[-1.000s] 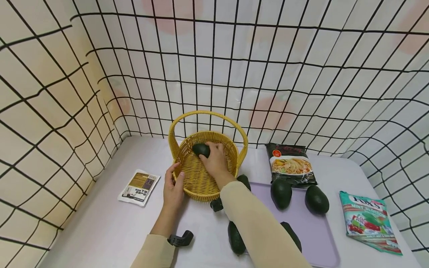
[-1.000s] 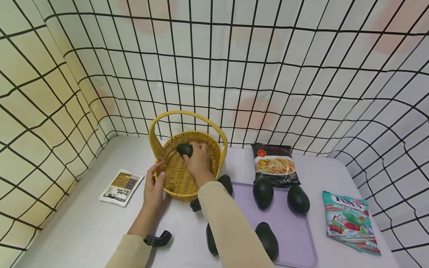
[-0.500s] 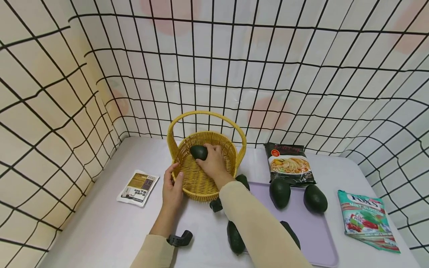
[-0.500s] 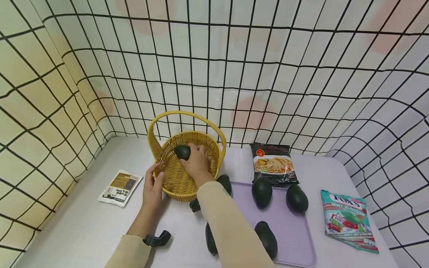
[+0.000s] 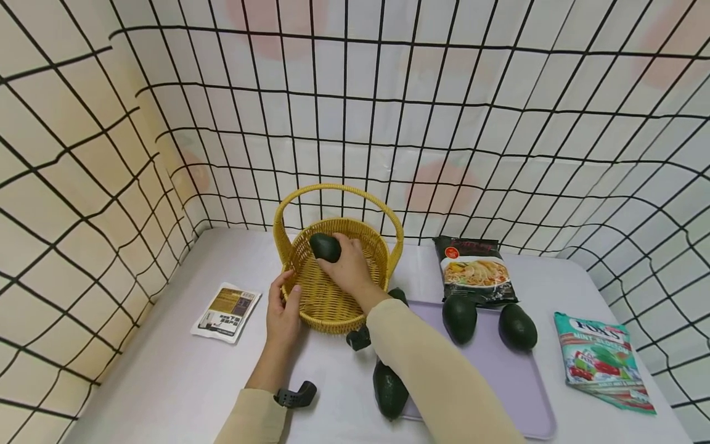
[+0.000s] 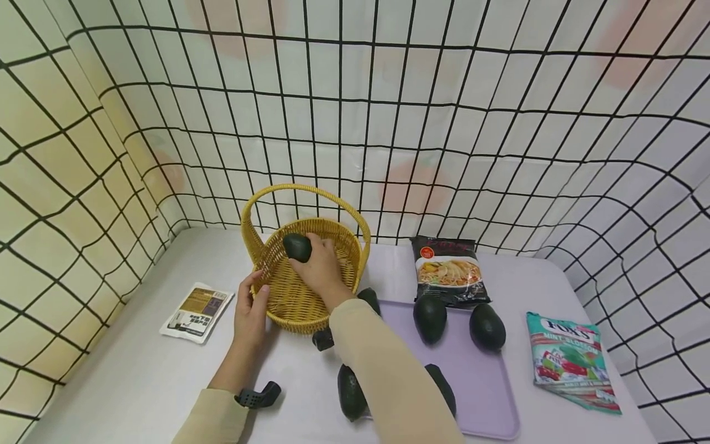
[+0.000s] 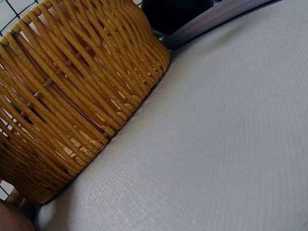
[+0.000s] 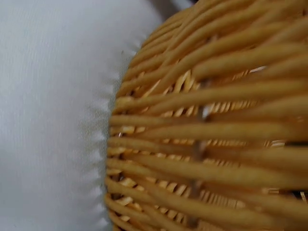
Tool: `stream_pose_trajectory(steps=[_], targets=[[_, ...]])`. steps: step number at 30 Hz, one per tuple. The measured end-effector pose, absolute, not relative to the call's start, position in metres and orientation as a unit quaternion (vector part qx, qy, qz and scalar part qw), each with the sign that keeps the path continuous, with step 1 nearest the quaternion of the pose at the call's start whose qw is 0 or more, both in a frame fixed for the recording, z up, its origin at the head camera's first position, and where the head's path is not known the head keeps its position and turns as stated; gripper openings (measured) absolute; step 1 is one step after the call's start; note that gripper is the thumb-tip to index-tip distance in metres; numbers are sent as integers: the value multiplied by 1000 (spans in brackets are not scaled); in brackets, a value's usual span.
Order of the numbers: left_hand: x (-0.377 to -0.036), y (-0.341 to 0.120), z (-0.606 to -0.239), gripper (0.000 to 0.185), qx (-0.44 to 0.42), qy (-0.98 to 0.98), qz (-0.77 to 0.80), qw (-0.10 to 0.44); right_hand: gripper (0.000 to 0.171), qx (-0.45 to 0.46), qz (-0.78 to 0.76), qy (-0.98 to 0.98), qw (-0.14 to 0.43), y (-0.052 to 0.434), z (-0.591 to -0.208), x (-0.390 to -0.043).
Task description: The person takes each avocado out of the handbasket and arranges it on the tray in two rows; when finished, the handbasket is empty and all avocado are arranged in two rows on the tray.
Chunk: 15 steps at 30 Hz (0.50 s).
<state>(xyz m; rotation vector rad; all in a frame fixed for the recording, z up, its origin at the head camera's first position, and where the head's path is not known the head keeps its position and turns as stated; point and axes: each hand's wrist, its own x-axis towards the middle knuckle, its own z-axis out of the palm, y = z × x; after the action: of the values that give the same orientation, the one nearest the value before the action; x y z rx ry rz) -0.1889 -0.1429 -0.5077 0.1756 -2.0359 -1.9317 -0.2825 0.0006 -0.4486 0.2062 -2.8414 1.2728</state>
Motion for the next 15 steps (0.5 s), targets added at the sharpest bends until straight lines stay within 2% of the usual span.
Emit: stream_pose_trajectory(steps=[15], targets=[[-190,-145,-508,41,73,-730,-663,148,73,70,433,-898,26,-2,-408,-260]])
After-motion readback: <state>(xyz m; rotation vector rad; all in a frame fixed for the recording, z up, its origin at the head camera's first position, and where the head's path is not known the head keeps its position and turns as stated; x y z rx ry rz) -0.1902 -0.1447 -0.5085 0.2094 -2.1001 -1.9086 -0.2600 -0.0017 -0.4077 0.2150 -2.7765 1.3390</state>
